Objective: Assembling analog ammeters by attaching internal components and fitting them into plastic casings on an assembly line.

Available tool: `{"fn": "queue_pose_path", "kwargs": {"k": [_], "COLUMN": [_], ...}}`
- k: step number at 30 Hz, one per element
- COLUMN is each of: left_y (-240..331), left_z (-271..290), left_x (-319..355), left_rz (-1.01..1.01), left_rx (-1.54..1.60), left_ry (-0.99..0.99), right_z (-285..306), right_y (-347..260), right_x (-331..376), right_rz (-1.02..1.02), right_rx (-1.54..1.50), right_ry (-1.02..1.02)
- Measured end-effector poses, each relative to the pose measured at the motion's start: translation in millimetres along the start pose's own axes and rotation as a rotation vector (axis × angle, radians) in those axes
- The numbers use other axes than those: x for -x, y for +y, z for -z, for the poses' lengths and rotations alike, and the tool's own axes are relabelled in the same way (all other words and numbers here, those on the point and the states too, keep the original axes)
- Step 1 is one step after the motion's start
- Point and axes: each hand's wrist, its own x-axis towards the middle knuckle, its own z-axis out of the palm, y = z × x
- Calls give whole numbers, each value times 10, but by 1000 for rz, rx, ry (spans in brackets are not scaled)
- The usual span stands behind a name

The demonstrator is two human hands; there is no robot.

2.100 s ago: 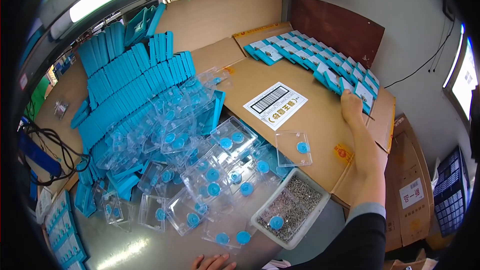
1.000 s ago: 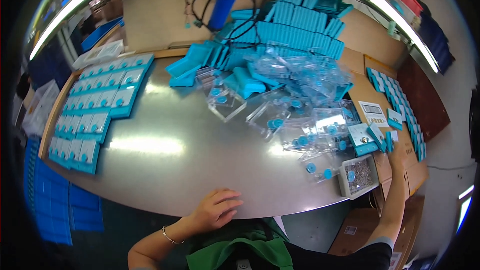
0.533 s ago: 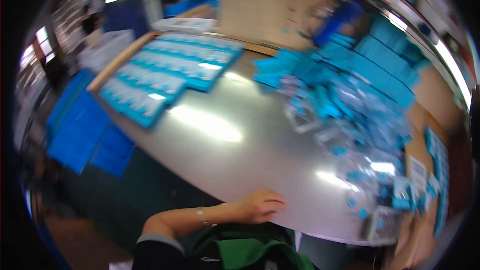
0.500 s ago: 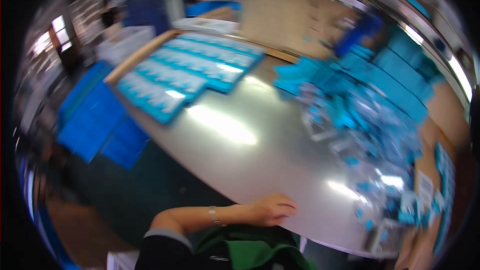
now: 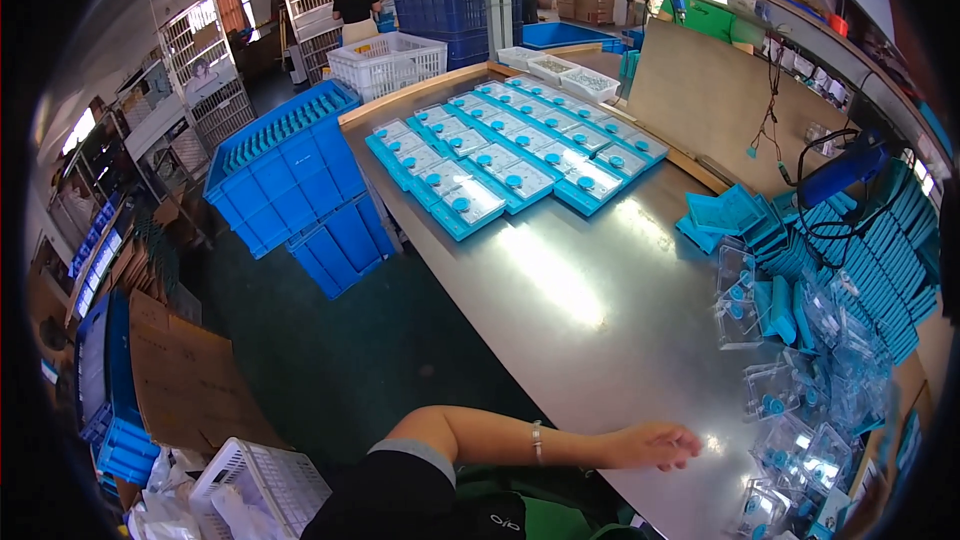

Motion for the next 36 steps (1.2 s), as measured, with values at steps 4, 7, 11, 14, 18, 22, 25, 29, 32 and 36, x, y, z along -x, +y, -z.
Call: {"fn": "queue_pose_path", "kwargs": {"k": [4,7,11,14,18,22,25,29,32,36], "left_y": [265,76,151,327,324,254,234,275,274,314], "left_z": [-167,106,619,542,416,341,270,176,131,98], "left_x": [-158,-112,293,293,210,223,212,189,178,196], "left_rz": [138,149,171,215,284,296,310,337,367,393], "left_rx": [899,810,651,592,459,475,463,429,400,150], "left_ry": [38,117,276,317,386,386,398,386,370,232], "right_z": [-1029,-1512,-1585,-1584,-1549,-1554,-1578,-1611,-1590,-1593], "right_y": [-2133,-2935,-3236,-3125,-3272,-3260,-3285,-3178,-3123,-2959], "right_x": [-70,-142,-350,-413,-362,-257,-193,-100,-70,-244], "right_rz": [464,533,39,-348,-276,-377,-376,-336,-297,-565], "right_rx": [44,-191,-479,-1255,-1107,-1201,-1178,-1262,-1234,-1247], "right_ry": [-216,-417,-631,-599,-363,-370,-318,-340,-361,-569]}}
